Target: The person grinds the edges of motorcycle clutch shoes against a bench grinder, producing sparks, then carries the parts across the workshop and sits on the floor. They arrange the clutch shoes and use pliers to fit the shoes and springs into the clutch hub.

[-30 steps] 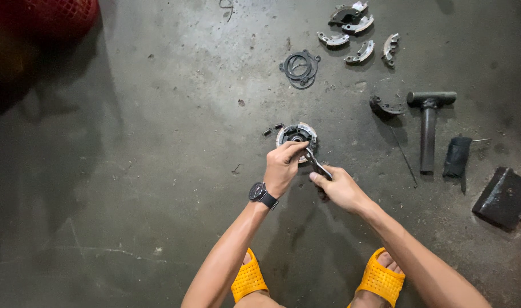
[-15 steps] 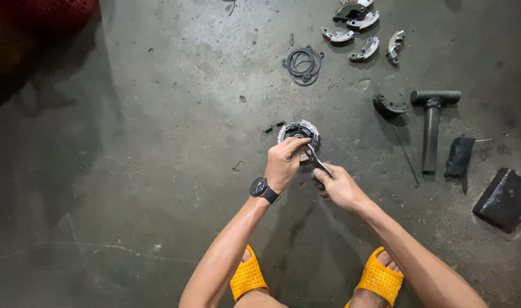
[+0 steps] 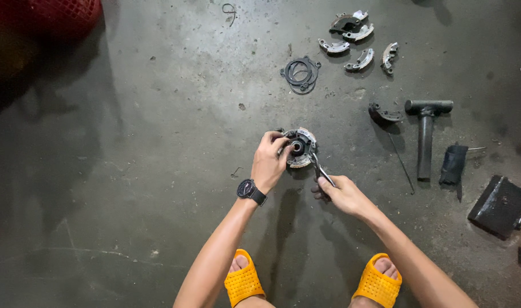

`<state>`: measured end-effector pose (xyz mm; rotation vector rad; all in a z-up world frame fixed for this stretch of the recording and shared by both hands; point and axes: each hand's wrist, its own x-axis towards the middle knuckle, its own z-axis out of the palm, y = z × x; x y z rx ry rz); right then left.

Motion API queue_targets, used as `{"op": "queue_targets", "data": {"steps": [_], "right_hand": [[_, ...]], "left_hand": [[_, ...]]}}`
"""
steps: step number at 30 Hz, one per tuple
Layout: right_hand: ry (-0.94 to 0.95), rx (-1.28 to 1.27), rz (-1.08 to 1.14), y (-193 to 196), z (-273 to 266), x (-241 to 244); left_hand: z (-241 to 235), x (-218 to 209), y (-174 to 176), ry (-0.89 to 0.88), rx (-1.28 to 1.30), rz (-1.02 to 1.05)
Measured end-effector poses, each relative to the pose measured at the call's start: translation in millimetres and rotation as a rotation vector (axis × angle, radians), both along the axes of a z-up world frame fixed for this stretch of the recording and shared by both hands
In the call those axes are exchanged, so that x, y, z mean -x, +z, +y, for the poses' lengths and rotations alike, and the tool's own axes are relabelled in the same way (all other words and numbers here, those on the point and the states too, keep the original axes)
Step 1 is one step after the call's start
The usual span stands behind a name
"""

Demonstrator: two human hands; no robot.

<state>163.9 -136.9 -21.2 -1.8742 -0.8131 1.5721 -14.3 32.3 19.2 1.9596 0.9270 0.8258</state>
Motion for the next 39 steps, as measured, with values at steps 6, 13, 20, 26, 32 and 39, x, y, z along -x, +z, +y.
{"op": "queue_targets", "data": {"steps": [6, 13, 20, 26, 32, 39], "right_hand": [[-0.051, -0.073, 0.085, 19.8, 8.4, 7.3], [0.092, -0.172, -0.107, 39.6, 19.1, 9.0], [0.124, -0.136, -0.166, 58.7, 25.8, 10.8], [0.215, -0.095, -0.326, 65.2, 23.0, 10.3], [0.239, -0.073, -0.355, 64.8, 21.4, 7.7], [0.246, -0.075, -0.366, 63.6, 22.2, 8.8]], "left_hand": [[-2.0, -12.9, -10.9, 0.017, 0.077, -0.072], [6.6, -16.0, -16.6, 0.016, 0.934, -0.454], [-1.2, -10.8, -7.2, -0.030, 0.843, -0.394], [-12.1, -8.2, -2.8, -0.090, 0.295, -0.242], [-15.2, -4.3, 4.2, -0.175, 0.043, -0.144], [-19.1, -3.0, 1.2, -0.179, -0.005, -0.145]]}}
